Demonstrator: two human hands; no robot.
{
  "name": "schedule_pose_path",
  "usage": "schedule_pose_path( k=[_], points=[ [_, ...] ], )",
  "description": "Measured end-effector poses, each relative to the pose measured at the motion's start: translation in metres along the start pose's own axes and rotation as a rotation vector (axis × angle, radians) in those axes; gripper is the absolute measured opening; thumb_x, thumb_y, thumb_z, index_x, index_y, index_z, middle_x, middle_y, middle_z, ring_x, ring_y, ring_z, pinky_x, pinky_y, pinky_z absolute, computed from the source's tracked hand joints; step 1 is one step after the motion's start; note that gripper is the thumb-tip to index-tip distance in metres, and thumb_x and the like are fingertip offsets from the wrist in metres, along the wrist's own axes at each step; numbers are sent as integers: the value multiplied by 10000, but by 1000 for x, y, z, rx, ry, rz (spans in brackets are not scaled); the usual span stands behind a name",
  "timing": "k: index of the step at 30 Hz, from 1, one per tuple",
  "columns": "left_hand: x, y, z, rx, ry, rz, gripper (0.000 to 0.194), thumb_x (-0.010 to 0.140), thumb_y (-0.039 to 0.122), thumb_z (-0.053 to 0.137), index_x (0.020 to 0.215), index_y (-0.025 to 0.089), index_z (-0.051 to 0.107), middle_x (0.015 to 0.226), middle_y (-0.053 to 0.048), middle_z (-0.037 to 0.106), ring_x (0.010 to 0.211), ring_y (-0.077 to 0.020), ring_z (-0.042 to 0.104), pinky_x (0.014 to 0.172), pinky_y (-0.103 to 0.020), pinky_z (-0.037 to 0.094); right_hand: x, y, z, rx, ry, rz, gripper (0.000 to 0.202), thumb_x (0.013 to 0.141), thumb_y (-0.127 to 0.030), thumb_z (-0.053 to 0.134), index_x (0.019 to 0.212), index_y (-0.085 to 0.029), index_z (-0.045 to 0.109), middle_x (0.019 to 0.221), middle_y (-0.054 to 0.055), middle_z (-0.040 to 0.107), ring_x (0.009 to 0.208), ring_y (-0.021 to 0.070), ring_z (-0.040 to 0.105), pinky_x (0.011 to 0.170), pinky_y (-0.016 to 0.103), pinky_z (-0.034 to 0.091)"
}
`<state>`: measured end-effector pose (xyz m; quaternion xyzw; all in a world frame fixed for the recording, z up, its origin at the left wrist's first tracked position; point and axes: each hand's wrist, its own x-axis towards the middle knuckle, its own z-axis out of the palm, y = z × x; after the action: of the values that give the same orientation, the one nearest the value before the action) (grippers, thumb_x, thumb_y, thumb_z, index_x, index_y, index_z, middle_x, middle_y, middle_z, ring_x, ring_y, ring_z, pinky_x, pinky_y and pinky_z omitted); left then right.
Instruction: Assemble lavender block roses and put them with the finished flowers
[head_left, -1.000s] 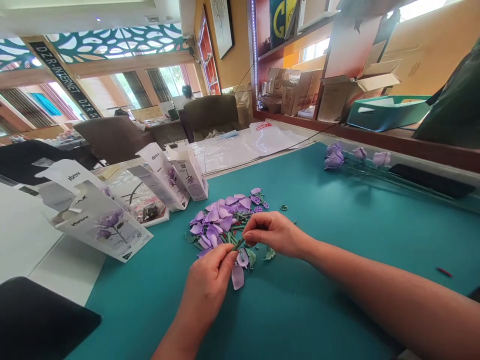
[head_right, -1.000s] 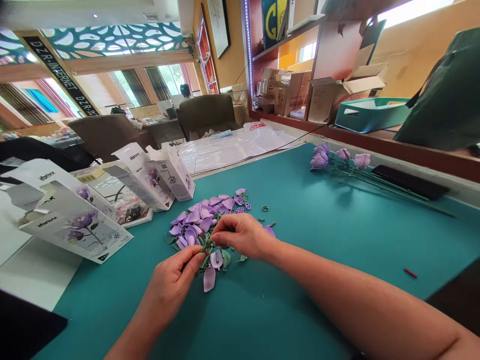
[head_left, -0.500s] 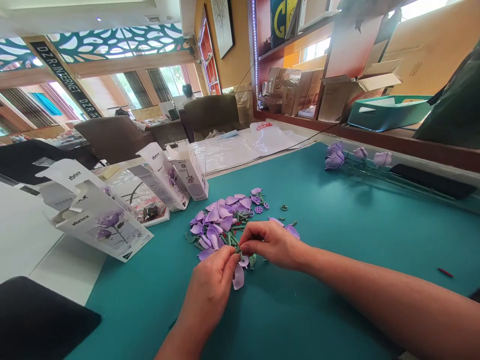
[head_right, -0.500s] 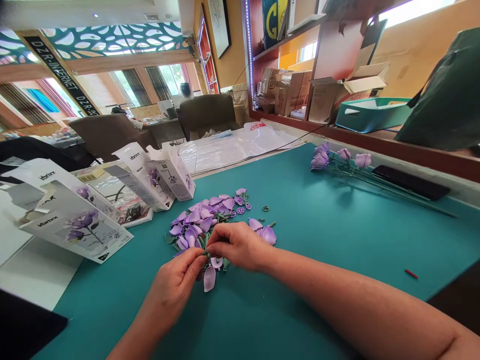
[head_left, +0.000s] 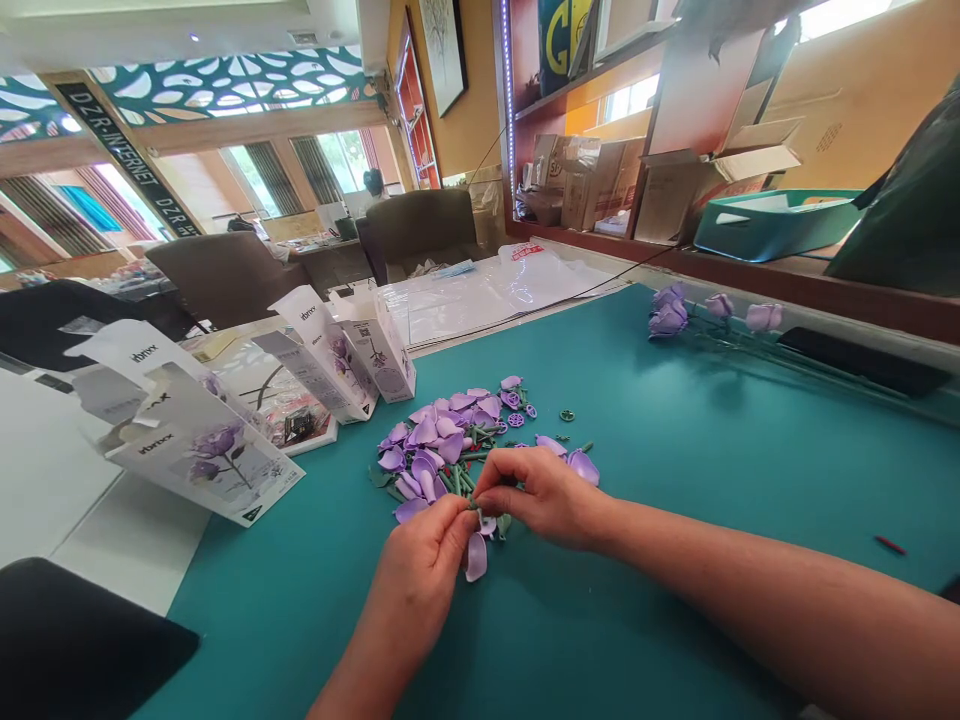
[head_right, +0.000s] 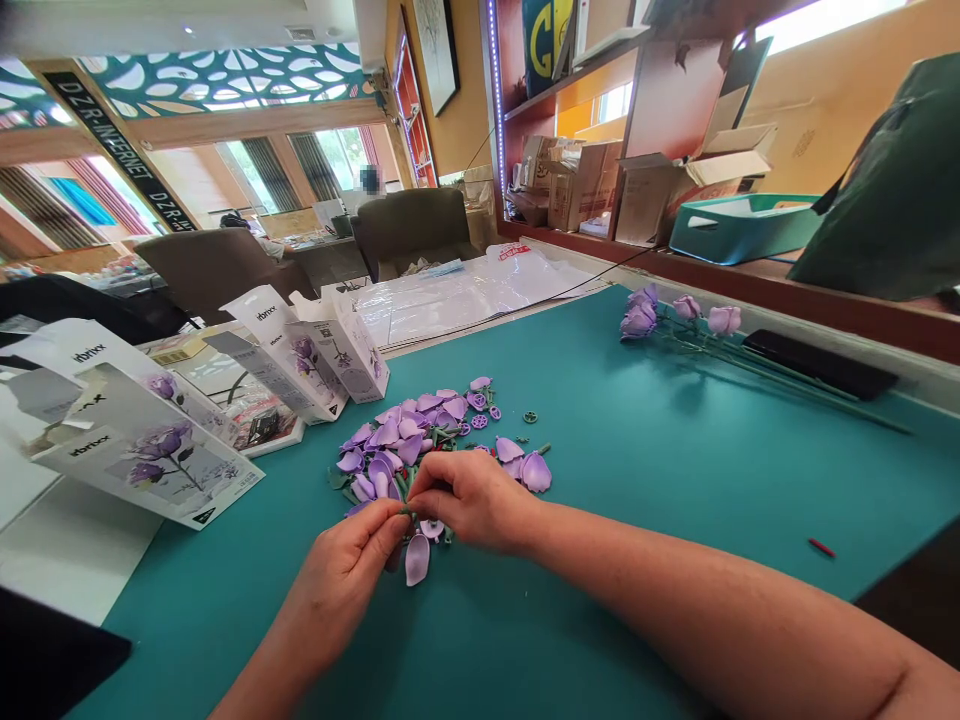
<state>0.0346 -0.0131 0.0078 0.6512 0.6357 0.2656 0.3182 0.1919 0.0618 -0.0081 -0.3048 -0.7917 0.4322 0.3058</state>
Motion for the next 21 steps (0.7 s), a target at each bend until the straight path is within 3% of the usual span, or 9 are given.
schedule_pose_path(
  k=[14,21],
  points=[
    [1,1,0,-25,7,0,346,883,438,360,625,226,448,567,39,441,552,-142,415,523,-263,306,1,1,1,-17,1,-3,62,768,-141,599,717,-174,609,668,-30,635,611,86,555,550,192,397],
    [0,3,0,77,52,34,339,903,434,341,732,227,548,616,26,517,582,-150,474,538,-256,340,1,-3,-4,-40,-8,-20,37,788,-186,614,759,-172,632,685,-21,647,619,89,556,558,193,396]
  ],
)
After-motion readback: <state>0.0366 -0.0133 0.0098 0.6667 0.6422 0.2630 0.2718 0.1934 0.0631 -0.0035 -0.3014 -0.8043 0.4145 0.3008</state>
